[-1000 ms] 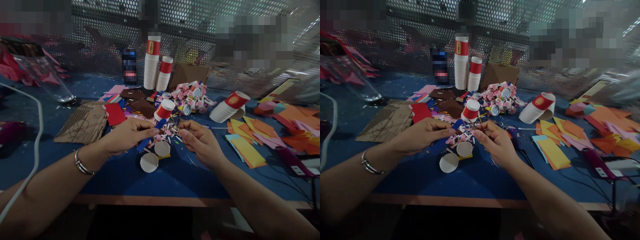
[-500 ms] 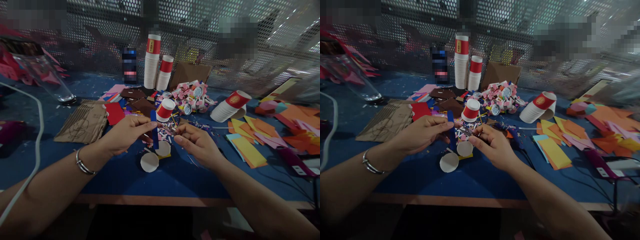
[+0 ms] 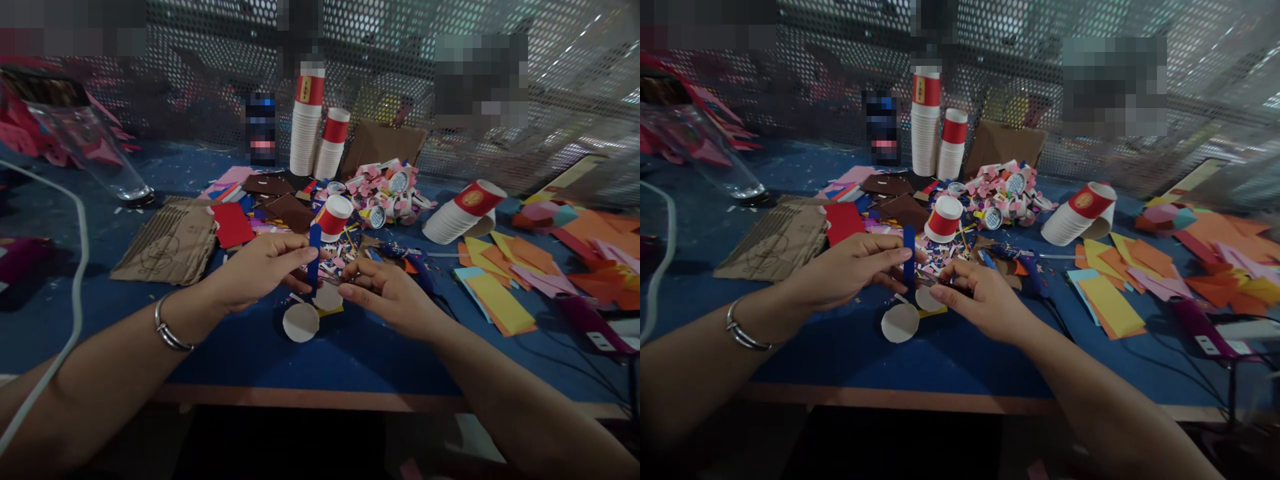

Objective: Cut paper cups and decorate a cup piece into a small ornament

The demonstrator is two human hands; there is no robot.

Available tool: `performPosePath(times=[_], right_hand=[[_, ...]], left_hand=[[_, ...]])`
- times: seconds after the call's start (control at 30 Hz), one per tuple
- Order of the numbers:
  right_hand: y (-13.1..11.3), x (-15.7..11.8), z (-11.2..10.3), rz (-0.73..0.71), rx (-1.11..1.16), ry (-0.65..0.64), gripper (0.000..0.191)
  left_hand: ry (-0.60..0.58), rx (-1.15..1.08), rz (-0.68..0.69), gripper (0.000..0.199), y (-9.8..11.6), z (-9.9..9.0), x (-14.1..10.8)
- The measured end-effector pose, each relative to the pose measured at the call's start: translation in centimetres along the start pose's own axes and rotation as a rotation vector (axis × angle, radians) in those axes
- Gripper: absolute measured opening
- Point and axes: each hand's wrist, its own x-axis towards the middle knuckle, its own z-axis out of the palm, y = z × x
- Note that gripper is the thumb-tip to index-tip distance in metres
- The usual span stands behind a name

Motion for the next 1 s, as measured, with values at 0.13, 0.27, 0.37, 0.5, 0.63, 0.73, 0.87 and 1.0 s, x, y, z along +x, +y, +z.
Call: performPosePath(times=[0.13, 0.27, 0.37, 0.5, 0.63, 0.73, 0.87, 1.0], right_hand=[[0.1, 0.0, -0.1, -0.003, -0.022, 0.026, 0.039], [0.1, 0.0, -0.2, -0.041, -0.081, 0.116, 0.041], [-0.1, -0.1, -0.3, -0.078, -0.116, 0.179, 0.039], [-0.4, -0.1, -0.2, -0.121, -0.122, 0.236, 0.032], [-0.4, 0.0, -0.1, -0.138, -0.114, 0.246, 0.033], [-0.3, -0.1, -0.1, -0.134, -0.125, 0.235, 0.033], [-0.3, -0.1, -0.2, -0.141, -0.163, 0.247, 0.034], [-0.4, -0.2, -0.1, -0.168, -0.191, 0.277, 0.031]], left_hand=[[0.106, -0.002, 0.084, 0.029, -0.4, -0.3, 0.3], [0.231, -0.206, 0.119, 0.024, -0.4, -0.4, 0.6], [0.274, -0.354, 0.096, 0.012, -0.2, -0.1, 0.7], [0.29, -0.463, 0.084, 0.009, 0.0, 0.4, 0.8], [0.287, -0.512, 0.072, 0.013, -0.1, 0.7, 1.0], [0.273, -0.52, 0.082, 0.014, -0.2, 0.7, 1.0], [0.253, -0.527, 0.128, 0.013, -0.2, 0.6, 0.9], [0.24, -0.538, 0.12, 0.009, -0.3, 0.7, 0.8]])
